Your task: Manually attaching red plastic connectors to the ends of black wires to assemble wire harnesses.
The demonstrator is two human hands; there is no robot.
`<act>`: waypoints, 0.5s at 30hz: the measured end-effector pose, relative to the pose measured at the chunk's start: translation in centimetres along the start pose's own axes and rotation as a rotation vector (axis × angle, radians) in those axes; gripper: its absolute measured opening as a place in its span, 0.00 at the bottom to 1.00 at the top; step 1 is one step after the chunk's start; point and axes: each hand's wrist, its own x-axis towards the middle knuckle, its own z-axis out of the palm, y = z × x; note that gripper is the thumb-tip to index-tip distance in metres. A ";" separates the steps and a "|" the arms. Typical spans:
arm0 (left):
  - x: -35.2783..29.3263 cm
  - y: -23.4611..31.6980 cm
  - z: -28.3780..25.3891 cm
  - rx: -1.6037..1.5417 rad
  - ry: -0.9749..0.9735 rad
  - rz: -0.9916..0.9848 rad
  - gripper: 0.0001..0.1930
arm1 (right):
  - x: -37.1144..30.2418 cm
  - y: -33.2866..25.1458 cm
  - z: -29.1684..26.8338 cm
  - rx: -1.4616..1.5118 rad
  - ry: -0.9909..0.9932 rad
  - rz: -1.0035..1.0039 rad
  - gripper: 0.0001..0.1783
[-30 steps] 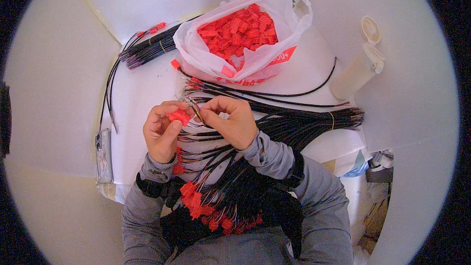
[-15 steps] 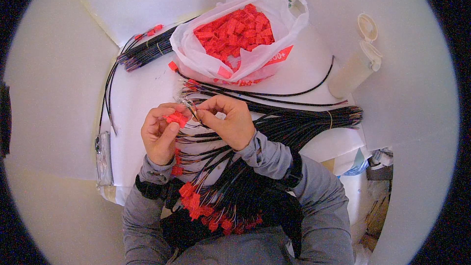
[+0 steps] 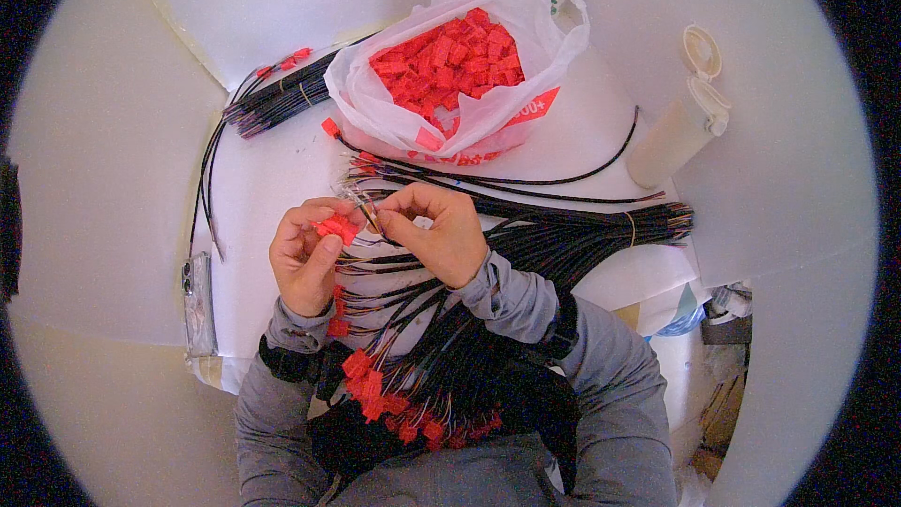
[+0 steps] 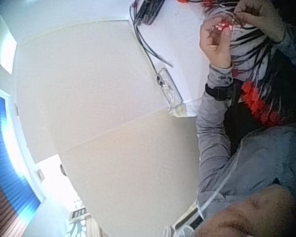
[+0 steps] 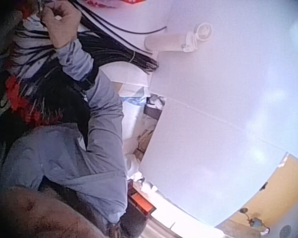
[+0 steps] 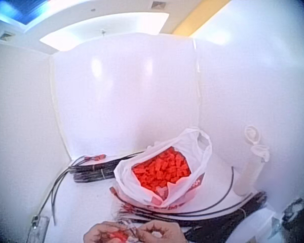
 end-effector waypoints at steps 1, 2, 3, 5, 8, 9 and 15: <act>0.0 0.0 0.0 -0.003 0.001 -0.003 0.12 | 0.0 0.0 0.0 0.010 -0.001 0.005 0.06; 0.0 0.0 0.0 -0.003 0.001 -0.003 0.12 | 0.0 -0.1 0.0 0.019 -0.003 0.010 0.06; 0.0 0.0 0.0 -0.002 0.000 -0.001 0.12 | 0.0 -0.1 0.0 0.019 -0.003 0.010 0.06; 0.0 0.0 0.0 -0.002 -0.002 0.002 0.12 | 0.0 0.0 0.1 0.027 -0.003 0.003 0.06; 0.0 -0.1 -0.1 -0.007 0.005 -0.013 0.12 | 0.0 0.0 0.0 0.026 0.001 0.010 0.06; 0.0 -0.1 -0.2 -0.026 -0.006 -0.004 0.12 | 0.0 -0.1 0.0 0.027 0.000 0.010 0.06; 0.1 0.0 -0.2 -0.045 -0.019 0.010 0.12 | 0.0 -0.2 0.0 0.016 0.004 0.017 0.06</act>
